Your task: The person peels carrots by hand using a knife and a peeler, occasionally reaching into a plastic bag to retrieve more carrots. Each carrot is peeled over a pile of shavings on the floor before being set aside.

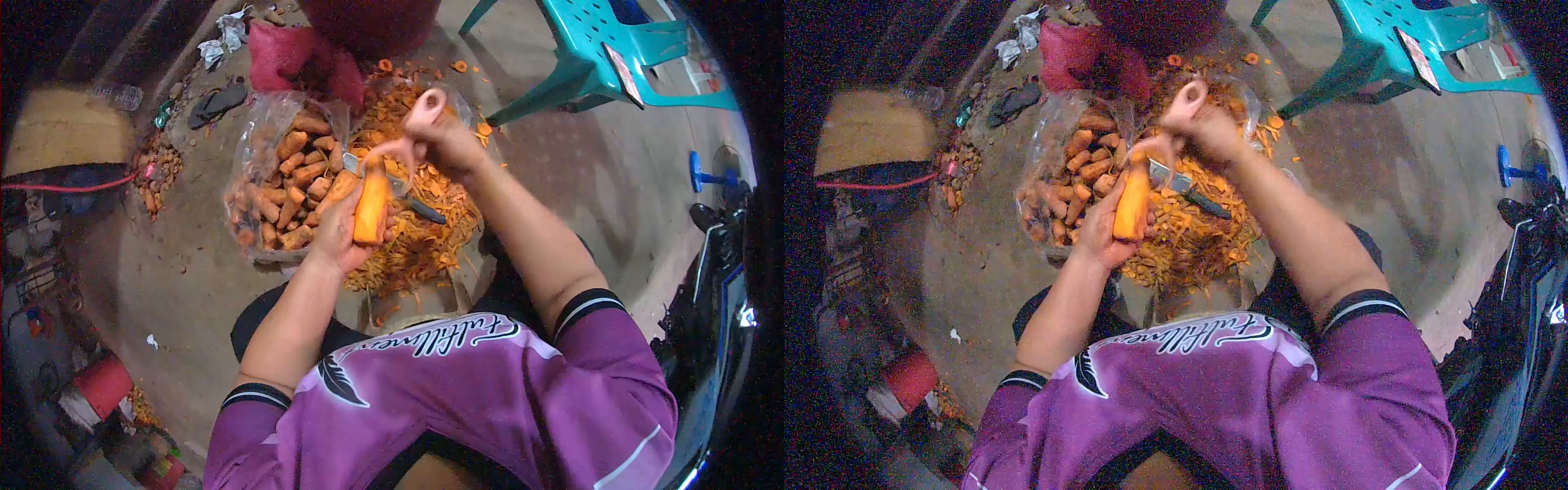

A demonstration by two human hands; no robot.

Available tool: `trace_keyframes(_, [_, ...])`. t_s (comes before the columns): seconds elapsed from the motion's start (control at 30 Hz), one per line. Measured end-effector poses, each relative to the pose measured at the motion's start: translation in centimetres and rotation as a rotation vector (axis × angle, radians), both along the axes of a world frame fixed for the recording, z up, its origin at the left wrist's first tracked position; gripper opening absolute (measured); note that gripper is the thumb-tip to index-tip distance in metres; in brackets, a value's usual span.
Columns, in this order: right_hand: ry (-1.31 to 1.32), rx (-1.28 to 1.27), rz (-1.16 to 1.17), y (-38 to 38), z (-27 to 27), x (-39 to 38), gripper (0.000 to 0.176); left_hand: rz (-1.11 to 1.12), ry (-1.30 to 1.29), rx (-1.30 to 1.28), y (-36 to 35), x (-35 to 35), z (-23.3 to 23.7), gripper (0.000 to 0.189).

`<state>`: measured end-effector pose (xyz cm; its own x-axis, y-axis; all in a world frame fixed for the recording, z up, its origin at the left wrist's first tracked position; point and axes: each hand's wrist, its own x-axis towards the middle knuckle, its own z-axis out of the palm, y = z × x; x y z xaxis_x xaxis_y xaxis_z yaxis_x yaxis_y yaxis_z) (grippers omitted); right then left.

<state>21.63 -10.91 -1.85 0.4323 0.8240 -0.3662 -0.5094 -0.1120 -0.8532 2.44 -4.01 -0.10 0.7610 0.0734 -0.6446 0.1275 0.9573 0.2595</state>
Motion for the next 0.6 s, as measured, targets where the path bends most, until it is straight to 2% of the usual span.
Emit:
trace_keyframes(0.1, [-0.007,-0.038,-0.274,-0.2,-0.1,3.1,0.008,-0.05,-0.148,-0.006,-0.1,0.1,0.2,0.036])
trace_keyframes(0.2, [0.022,-0.056,-0.101,-0.4,1.6,2.2,0.009,0.061,0.031,0.07,-0.1,0.4,0.7,0.036])
trace_keyframes(0.23, [0.071,0.06,-0.053,-0.1,1.8,1.0,0.01,0.068,0.015,0.053,0.0,0.4,0.5,0.036])
trace_keyframes(0.3, [0.141,0.091,0.166,-0.4,3.2,-1.3,0.012,0.077,-0.014,0.018,0.2,0.2,-0.1,0.036])
trace_keyframes(0.37, [0.087,0.074,0.348,-0.6,3.3,-3.0,0.012,0.073,0.015,0.024,0.0,0.9,0.6,0.033])
trace_keyframes(0.4, [0.142,0.082,0.351,-0.6,3.1,-3.1,0.011,0.07,0.03,0.027,-0.1,1.1,0.9,0.032])
trace_keyframes(0.5, [-0.013,0.01,0.136,-0.2,1.8,-0.8,0.009,0.009,0.002,0.065,0.0,-0.1,-0.3,0.035])
trace_keyframes(0.53, [-0.112,0.036,-0.012,0.2,1.1,0.5,0.009,-0.044,-0.1,-0.007,0.3,-0.3,-0.6,0.035])
trace_keyframes(0.57, [0.033,-0.037,-0.084,-0.1,0.7,1.9,0.01,-0.07,-0.109,0.011,0.2,-0.3,-0.6,0.035])
trace_keyframes(0.6, [0.01,-0.02,-0.158,-0.2,0.3,2.9,0.011,-0.099,-0.119,0.03,0.2,-0.2,-0.6,0.034])
